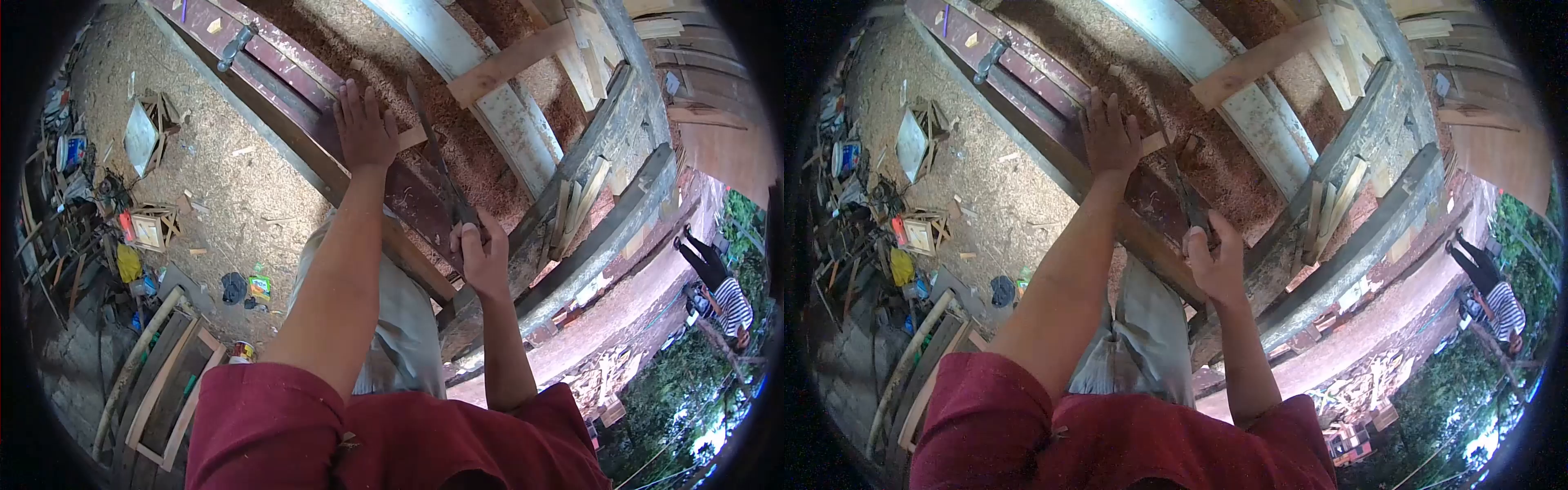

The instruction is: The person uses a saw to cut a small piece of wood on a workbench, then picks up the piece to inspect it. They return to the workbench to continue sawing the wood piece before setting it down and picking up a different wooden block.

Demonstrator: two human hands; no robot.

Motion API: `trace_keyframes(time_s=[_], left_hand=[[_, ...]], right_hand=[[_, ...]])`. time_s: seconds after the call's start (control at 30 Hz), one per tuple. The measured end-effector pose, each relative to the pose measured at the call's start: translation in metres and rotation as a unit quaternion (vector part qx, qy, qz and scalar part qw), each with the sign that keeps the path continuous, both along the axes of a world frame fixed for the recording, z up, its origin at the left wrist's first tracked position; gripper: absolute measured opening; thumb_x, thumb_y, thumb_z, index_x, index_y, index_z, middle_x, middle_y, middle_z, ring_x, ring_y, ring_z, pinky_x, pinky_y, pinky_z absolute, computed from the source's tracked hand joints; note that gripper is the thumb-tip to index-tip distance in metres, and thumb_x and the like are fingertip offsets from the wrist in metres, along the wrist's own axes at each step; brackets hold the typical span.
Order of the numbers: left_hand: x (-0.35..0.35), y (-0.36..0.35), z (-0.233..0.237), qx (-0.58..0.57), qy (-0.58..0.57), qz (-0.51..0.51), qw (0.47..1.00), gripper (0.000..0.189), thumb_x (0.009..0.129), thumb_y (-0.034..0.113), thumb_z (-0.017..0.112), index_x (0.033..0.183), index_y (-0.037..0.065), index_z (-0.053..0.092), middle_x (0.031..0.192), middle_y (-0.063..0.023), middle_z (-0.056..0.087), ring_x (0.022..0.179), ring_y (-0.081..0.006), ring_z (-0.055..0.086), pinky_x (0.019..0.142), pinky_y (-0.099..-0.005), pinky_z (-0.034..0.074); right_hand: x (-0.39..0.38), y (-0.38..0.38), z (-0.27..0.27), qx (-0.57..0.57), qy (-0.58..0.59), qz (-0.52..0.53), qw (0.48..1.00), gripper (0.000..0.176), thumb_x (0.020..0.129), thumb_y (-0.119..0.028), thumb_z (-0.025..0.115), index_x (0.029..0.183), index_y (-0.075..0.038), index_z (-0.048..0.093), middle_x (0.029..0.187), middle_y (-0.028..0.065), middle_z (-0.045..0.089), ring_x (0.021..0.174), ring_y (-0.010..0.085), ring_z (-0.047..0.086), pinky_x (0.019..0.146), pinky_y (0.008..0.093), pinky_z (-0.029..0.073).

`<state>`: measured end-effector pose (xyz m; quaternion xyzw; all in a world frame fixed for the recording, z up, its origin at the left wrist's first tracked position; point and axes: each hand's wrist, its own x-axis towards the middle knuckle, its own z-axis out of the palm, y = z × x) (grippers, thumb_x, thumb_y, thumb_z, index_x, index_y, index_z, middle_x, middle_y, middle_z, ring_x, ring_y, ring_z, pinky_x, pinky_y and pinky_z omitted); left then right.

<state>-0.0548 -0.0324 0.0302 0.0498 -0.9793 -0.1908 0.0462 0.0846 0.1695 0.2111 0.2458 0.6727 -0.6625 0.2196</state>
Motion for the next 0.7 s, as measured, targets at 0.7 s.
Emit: trace_keyframes(time_s=[0.7], left_hand=[[-0.003,0.002,-0.001,-0.04,-0.065,0.027,0.997,0.054,0.104,0.046,0.053,0.142,0.009,0.059,0.17,-0.0184,0.031,0.162,-0.0352,0.022,0.132,-0.0581,0.013]], right_hand=[[-0.039,-0.008,-0.017,0.213,0.008,0.083,0.974,0.021,0.096,-0.019,0.068,0.095,0.002,0.068,0.072,0.0085,0.063,0.065,0.0144,0.057,0.061,0.0351,0.046]])
